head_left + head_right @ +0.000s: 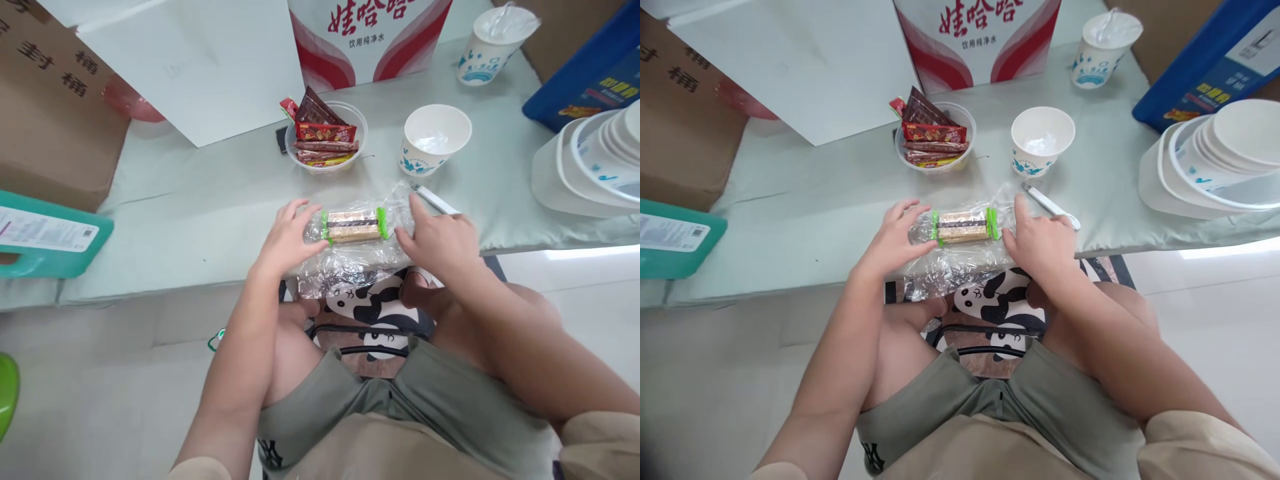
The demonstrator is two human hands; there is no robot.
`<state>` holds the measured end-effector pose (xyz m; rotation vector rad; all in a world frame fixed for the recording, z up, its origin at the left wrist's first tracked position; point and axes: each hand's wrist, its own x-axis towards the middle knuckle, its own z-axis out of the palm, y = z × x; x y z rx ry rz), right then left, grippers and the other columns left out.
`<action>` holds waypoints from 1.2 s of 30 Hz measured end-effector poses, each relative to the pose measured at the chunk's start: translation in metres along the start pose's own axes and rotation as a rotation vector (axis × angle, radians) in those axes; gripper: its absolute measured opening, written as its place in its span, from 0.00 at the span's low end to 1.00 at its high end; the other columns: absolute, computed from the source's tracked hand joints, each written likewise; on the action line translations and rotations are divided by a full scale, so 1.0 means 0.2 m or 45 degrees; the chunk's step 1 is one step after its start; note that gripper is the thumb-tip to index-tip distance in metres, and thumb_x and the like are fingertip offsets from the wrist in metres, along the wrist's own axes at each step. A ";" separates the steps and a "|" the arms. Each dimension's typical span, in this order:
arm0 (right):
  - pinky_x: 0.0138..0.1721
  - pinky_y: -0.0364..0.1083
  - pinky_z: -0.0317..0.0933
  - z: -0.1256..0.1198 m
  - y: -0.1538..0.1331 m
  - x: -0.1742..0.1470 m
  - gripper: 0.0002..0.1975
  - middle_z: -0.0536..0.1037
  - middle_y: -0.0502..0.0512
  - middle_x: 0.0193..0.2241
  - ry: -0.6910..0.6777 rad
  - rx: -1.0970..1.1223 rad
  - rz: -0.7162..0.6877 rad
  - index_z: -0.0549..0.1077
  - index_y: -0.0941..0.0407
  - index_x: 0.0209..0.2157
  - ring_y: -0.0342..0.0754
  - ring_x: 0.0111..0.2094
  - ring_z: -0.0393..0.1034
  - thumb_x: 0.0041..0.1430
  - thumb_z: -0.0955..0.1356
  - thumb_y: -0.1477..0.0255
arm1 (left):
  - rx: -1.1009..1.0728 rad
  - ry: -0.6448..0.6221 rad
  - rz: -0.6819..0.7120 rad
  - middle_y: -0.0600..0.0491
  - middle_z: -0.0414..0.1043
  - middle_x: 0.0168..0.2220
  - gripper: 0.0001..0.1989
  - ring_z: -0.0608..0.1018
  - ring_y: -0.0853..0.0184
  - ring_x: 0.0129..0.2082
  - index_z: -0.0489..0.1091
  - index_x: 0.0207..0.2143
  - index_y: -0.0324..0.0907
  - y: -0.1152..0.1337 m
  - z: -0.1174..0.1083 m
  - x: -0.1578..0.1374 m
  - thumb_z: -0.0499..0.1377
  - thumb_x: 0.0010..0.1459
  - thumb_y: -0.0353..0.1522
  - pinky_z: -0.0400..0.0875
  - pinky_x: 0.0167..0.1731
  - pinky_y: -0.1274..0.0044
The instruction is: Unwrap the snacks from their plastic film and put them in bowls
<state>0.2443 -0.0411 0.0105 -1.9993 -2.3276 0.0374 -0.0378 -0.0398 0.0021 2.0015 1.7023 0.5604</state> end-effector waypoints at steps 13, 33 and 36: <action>0.56 0.59 0.59 0.09 -0.30 0.20 0.28 0.72 0.66 0.61 -0.199 0.250 -0.538 0.68 0.56 0.61 0.65 0.57 0.69 0.60 0.68 0.64 | -0.178 0.346 -0.293 0.55 0.71 0.24 0.14 0.73 0.64 0.26 0.67 0.36 0.46 -0.02 0.05 0.19 0.47 0.70 0.40 0.59 0.31 0.74; 0.34 0.50 0.56 -0.12 -0.32 0.32 0.22 0.75 0.68 0.49 -0.325 -0.180 -0.676 0.71 0.60 0.55 0.58 0.39 0.74 0.70 0.57 0.64 | 0.047 0.142 -0.360 0.44 0.80 0.38 0.15 0.79 0.55 0.39 0.76 0.44 0.45 -0.11 -0.02 0.23 0.49 0.71 0.36 0.62 0.37 0.72; 0.35 0.51 0.58 -0.14 -0.33 0.37 0.23 0.76 0.67 0.53 -0.358 -0.151 -0.586 0.67 0.58 0.61 0.58 0.39 0.75 0.70 0.57 0.65 | 0.024 0.115 -0.372 0.44 0.80 0.40 0.14 0.79 0.55 0.41 0.76 0.45 0.45 -0.10 -0.02 0.22 0.50 0.70 0.35 0.63 0.38 0.72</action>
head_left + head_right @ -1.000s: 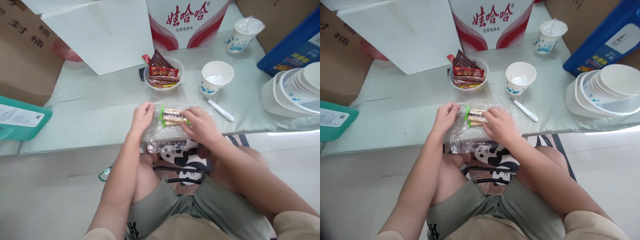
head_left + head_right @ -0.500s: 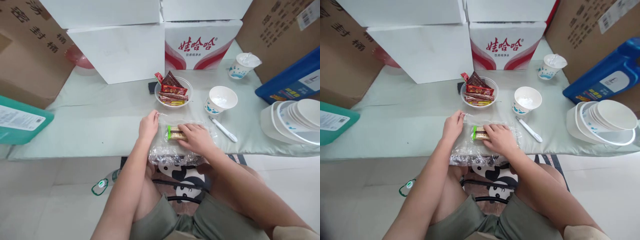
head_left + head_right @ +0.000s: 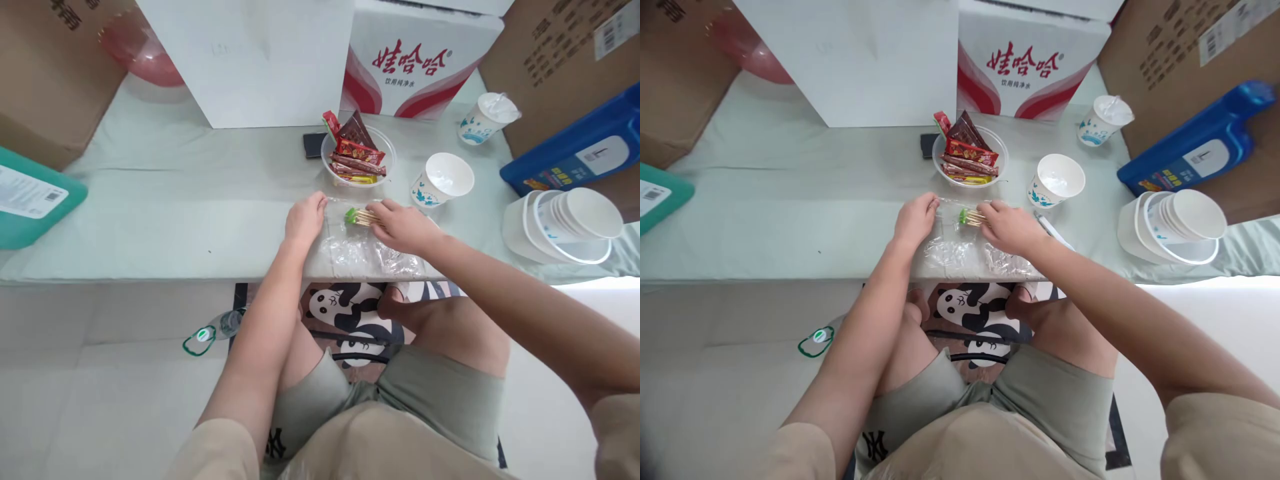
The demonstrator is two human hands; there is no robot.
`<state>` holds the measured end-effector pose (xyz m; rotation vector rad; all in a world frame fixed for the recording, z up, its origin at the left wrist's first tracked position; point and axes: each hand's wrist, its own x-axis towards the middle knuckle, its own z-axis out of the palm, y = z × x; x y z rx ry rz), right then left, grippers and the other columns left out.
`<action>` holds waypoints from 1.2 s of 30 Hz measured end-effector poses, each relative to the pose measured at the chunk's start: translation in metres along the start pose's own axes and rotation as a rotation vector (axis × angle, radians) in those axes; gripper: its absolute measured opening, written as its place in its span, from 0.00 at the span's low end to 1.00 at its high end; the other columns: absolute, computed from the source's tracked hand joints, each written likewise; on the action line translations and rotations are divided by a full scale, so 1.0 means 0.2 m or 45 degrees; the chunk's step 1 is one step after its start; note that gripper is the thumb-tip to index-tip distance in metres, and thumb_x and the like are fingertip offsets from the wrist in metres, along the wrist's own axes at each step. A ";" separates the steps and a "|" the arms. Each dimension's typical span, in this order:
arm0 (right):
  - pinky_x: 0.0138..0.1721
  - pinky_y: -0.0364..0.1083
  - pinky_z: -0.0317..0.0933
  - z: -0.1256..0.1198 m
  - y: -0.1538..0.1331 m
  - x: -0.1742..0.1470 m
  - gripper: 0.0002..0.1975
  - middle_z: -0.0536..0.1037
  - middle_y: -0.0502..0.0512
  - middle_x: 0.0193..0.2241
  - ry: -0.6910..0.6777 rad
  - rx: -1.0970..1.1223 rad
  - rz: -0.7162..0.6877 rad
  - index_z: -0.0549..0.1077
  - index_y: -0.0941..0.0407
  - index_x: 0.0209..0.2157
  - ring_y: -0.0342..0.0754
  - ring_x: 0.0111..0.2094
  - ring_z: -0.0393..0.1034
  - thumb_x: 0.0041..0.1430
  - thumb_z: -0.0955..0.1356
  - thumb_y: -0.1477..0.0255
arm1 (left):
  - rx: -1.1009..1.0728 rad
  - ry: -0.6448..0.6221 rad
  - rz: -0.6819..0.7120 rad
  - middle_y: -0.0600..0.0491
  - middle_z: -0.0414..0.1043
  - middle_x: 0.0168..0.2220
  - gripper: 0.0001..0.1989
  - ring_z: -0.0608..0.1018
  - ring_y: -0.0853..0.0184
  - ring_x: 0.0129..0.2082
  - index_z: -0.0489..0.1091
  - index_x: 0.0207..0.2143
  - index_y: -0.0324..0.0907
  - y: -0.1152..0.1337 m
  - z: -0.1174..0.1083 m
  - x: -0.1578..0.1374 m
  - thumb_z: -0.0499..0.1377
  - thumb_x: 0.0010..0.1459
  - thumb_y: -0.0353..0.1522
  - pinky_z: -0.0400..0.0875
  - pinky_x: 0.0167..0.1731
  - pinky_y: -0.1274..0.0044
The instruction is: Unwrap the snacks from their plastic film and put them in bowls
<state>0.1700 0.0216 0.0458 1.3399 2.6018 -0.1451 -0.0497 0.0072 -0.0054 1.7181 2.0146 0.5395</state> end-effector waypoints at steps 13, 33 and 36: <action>0.30 0.48 0.57 0.03 0.04 0.07 0.35 0.77 0.62 0.57 -0.075 -0.094 0.090 0.59 0.49 0.67 0.58 0.40 0.76 0.59 0.67 0.69 | -0.100 0.021 -0.002 0.46 0.79 0.36 0.12 0.79 0.55 0.38 0.77 0.43 0.46 -0.06 0.02 0.05 0.54 0.69 0.35 0.66 0.40 0.70; 0.50 0.55 0.71 0.20 0.21 -0.09 0.32 0.82 0.55 0.48 -0.089 2.128 0.482 0.75 0.49 0.48 0.56 0.47 0.78 0.41 0.80 0.54 | 0.045 -0.160 -0.062 0.46 0.81 0.43 0.15 0.79 0.57 0.43 0.76 0.46 0.46 -0.05 -0.02 0.07 0.50 0.69 0.36 0.64 0.39 0.72; 0.53 0.54 0.70 0.20 0.21 -0.09 0.31 0.82 0.54 0.49 -0.114 2.188 0.522 0.74 0.48 0.48 0.54 0.49 0.77 0.42 0.81 0.56 | 0.070 -0.171 -0.071 0.46 0.81 0.42 0.15 0.79 0.58 0.43 0.76 0.46 0.45 -0.04 -0.03 0.06 0.50 0.70 0.36 0.64 0.40 0.73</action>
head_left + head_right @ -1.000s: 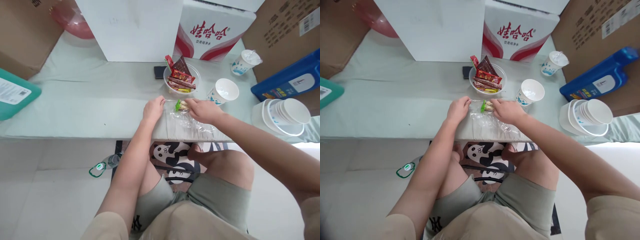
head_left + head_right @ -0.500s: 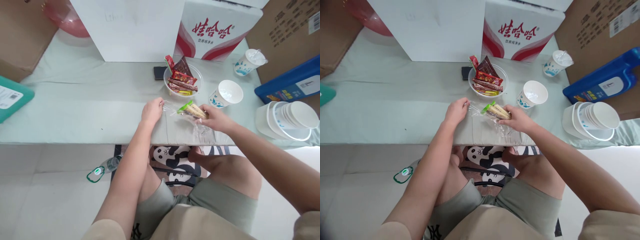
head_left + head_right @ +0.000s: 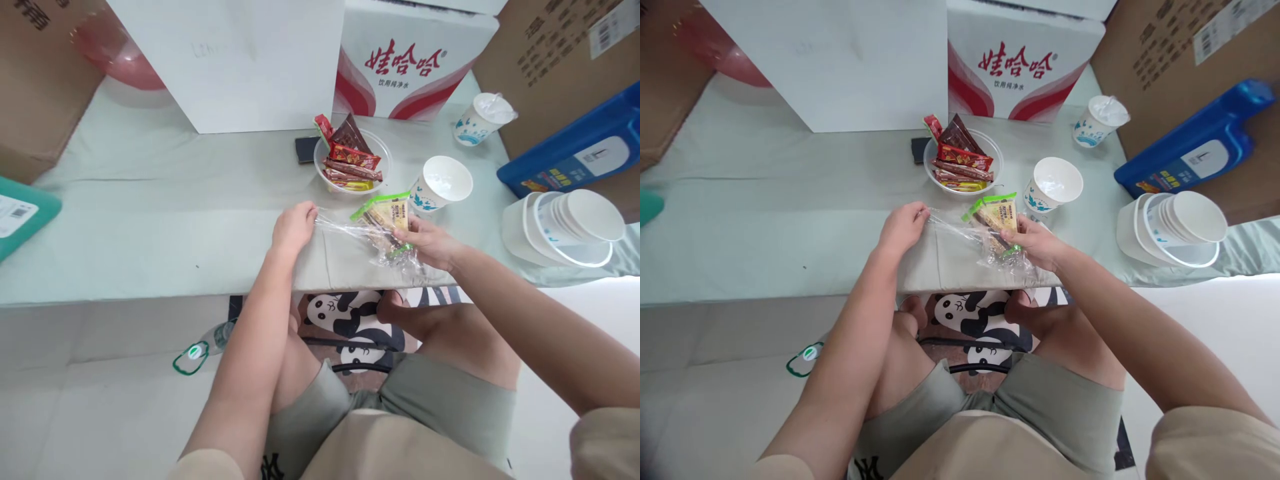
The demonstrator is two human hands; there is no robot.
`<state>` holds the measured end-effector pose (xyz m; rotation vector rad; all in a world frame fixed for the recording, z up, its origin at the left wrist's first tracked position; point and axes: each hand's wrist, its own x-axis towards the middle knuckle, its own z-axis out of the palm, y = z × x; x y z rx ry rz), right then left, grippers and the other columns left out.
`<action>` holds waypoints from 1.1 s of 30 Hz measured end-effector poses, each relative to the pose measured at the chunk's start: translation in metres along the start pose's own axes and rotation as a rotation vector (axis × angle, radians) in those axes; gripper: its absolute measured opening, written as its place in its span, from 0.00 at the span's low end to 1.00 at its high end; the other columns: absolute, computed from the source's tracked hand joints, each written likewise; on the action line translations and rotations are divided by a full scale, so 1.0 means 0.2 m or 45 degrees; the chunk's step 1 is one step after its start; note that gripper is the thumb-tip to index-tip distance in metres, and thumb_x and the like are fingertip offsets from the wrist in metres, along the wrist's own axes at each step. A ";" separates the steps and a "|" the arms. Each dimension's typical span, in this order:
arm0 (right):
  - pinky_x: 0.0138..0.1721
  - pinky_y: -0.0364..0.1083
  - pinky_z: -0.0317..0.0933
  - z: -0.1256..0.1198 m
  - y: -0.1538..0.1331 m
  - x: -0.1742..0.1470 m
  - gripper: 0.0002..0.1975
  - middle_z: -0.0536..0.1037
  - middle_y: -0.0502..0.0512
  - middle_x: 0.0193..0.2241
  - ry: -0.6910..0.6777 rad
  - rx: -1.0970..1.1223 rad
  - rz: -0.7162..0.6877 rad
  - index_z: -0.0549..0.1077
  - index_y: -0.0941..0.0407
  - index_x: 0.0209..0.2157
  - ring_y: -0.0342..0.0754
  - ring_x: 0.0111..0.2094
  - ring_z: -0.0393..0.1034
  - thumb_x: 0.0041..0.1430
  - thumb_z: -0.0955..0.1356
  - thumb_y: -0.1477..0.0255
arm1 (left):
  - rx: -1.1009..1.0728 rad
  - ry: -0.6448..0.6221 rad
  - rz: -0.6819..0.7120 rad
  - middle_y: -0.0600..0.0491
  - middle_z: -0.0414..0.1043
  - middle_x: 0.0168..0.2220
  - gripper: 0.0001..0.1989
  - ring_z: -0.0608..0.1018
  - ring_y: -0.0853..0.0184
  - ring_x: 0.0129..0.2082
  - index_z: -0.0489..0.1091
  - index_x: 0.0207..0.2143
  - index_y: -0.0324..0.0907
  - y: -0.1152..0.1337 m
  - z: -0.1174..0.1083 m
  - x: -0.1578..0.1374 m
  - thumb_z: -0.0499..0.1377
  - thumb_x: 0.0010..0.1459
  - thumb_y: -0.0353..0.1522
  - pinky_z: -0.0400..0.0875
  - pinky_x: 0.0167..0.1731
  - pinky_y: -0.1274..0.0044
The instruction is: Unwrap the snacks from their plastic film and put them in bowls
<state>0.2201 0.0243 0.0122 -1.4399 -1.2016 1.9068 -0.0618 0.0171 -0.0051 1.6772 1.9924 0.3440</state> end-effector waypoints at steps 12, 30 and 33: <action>0.34 0.50 0.63 0.24 -0.18 0.07 0.25 0.81 0.58 0.40 0.256 -1.612 -0.092 0.70 0.53 0.50 0.57 0.38 0.74 0.53 0.73 0.57 | -0.049 0.046 0.072 0.47 0.80 0.40 0.14 0.78 0.59 0.41 0.76 0.44 0.44 0.00 0.02 0.01 0.50 0.69 0.36 0.62 0.38 0.72; 0.45 0.56 0.68 0.05 -0.38 0.09 0.18 0.79 0.56 0.42 0.687 -0.976 -1.058 0.72 0.49 0.43 0.57 0.43 0.72 0.56 0.72 0.54 | 0.008 -0.005 0.034 0.44 0.81 0.46 0.17 0.80 0.55 0.47 0.76 0.49 0.43 0.01 -0.01 0.00 0.49 0.70 0.35 0.66 0.42 0.71; 0.44 0.56 0.66 0.15 -0.56 0.23 0.18 0.78 0.57 0.42 0.530 -1.391 -1.022 0.72 0.51 0.46 0.58 0.43 0.72 0.57 0.72 0.57 | 0.024 -0.015 0.020 0.44 0.82 0.47 0.17 0.80 0.55 0.48 0.76 0.49 0.44 0.03 0.00 0.01 0.48 0.70 0.35 0.66 0.42 0.72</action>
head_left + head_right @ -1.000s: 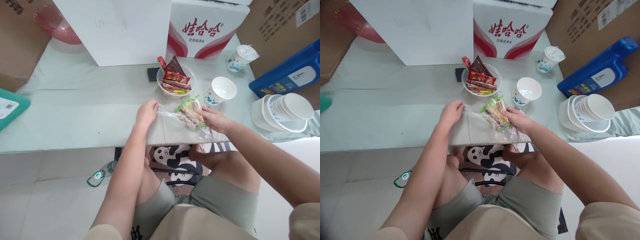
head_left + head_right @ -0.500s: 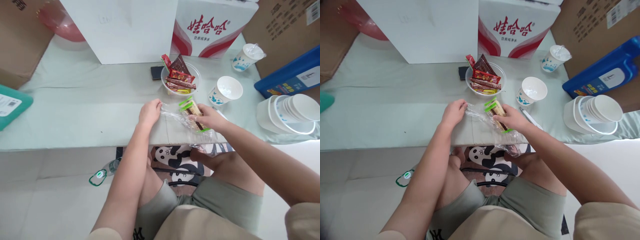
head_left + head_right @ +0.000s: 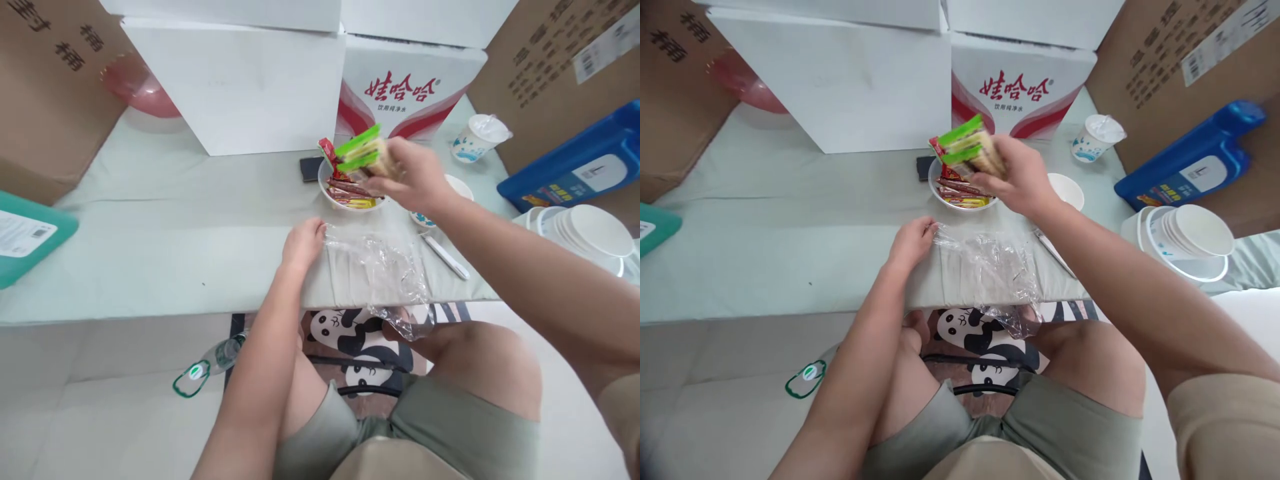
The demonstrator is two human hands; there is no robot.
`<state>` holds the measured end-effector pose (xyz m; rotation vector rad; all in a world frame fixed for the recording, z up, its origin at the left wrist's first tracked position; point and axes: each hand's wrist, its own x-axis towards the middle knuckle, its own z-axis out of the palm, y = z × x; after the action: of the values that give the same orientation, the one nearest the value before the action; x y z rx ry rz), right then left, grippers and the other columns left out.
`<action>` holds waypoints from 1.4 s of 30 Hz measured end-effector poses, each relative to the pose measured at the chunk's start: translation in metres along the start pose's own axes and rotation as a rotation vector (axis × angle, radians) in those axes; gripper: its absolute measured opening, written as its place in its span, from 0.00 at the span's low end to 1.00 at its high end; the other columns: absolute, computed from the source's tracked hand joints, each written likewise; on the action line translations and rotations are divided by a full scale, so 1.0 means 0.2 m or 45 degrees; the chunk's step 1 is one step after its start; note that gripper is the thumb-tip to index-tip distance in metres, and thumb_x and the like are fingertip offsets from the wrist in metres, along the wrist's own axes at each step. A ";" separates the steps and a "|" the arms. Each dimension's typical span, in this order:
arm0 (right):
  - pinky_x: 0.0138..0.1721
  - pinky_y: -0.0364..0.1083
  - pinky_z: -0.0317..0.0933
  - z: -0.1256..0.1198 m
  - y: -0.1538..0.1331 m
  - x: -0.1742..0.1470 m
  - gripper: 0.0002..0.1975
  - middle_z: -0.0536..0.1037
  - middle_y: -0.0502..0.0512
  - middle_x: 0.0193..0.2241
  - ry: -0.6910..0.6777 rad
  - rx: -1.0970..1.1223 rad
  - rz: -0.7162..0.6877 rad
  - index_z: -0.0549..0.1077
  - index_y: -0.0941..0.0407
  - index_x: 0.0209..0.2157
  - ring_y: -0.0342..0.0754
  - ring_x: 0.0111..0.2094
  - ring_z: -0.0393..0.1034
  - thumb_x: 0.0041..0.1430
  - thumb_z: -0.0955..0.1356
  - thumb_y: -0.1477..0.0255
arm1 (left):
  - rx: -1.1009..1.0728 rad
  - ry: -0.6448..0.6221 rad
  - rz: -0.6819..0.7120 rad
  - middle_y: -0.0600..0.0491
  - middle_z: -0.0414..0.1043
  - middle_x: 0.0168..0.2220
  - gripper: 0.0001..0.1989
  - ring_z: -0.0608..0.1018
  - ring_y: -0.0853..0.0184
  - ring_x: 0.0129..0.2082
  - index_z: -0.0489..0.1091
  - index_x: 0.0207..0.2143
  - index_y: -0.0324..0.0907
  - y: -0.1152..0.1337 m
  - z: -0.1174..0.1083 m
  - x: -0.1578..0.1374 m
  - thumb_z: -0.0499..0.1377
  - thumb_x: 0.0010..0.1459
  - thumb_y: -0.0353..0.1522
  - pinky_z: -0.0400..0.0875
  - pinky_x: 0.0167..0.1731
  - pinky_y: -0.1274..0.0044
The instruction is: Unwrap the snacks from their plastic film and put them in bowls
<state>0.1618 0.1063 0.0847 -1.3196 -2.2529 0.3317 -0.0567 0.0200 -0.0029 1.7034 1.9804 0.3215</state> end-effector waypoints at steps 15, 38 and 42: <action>0.38 0.52 0.60 0.14 0.03 0.18 0.08 0.81 0.57 0.38 -0.568 -0.542 -0.150 0.78 0.50 0.35 0.58 0.41 0.73 0.53 0.73 0.63 | -0.181 0.031 0.043 0.46 0.81 0.40 0.15 0.79 0.55 0.42 0.76 0.44 0.46 -0.07 -0.02 0.00 0.50 0.69 0.36 0.65 0.38 0.71; 0.62 0.63 0.61 0.23 0.37 -0.64 0.07 0.81 0.60 0.48 0.047 0.150 0.098 0.72 0.50 0.35 0.59 0.56 0.71 0.64 0.62 0.69 | -0.982 0.137 0.157 0.60 0.56 0.16 0.14 0.56 0.73 0.18 0.78 0.33 0.42 -0.08 -0.02 -0.05 0.65 0.51 0.43 0.49 0.19 0.78; 0.61 0.64 0.61 0.22 0.38 -0.65 0.12 0.78 0.63 0.51 0.049 0.166 0.203 0.71 0.51 0.47 0.62 0.57 0.70 0.63 0.64 0.67 | -1.030 0.129 0.099 0.61 0.56 0.14 0.13 0.56 0.74 0.15 0.78 0.32 0.43 -0.07 0.00 -0.04 0.67 0.50 0.43 0.48 0.16 0.79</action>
<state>0.2460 0.0338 -0.0245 -1.4264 -2.0620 0.4966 -0.0680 0.0092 -0.0082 1.2366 1.5174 1.0823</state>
